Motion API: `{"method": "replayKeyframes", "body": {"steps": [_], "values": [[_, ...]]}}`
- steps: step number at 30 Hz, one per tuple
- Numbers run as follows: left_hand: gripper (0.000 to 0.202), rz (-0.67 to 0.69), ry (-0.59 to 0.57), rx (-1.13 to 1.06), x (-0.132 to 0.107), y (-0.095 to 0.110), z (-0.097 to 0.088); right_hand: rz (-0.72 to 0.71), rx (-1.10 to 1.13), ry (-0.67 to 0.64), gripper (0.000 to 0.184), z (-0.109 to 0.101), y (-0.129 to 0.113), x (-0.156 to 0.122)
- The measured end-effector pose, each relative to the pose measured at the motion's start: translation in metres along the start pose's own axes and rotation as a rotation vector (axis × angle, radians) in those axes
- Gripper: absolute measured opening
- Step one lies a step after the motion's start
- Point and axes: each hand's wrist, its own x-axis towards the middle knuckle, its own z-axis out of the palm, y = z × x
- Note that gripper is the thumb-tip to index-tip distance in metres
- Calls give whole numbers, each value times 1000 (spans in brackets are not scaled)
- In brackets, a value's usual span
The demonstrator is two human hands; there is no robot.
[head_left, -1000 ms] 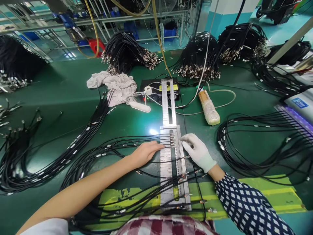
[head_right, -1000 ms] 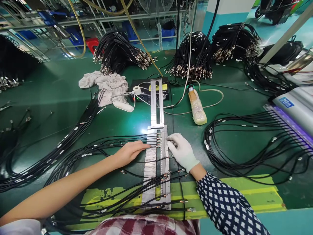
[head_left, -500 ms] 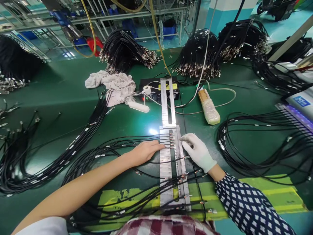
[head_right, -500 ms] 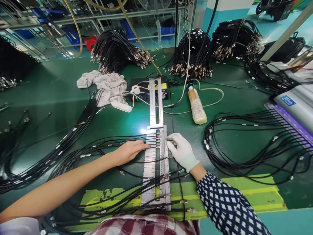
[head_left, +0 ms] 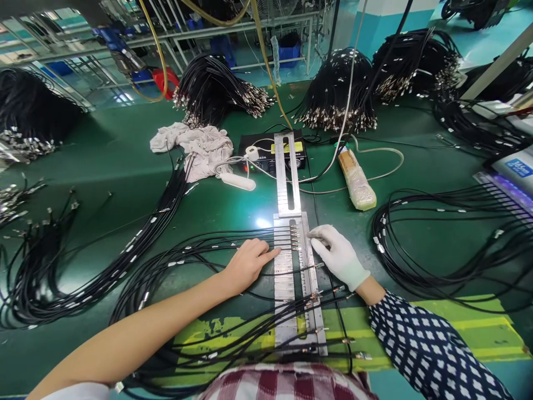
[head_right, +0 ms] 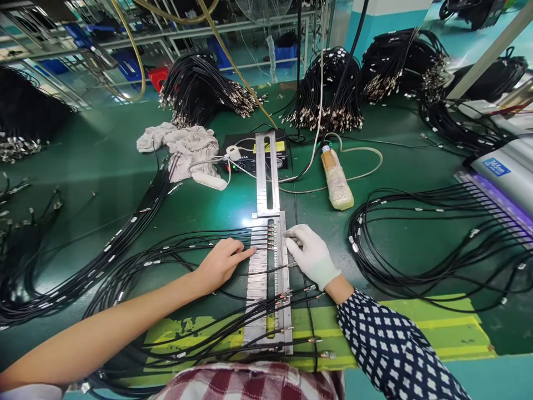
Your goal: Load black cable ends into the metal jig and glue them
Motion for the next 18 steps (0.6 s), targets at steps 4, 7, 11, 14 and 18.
{"method": "replayKeyframes", "body": {"steps": [4,7,11,14,18], "values": [[32,-39,-56,-43,7,11,-4,10,82,18,17,1,3,-1],[22,-97,-105,-185,20,30,-8,36,214,64,21,0,7,-7],[7,-225,-210,-450,33,56,-10,73,276,107,23,-1,10,-15],[13,-301,-279,-548,33,63,-12,64,259,79,24,0,9,-17],[6,-406,-207,-715,21,58,-15,65,255,63,25,0,9,-14]]}}
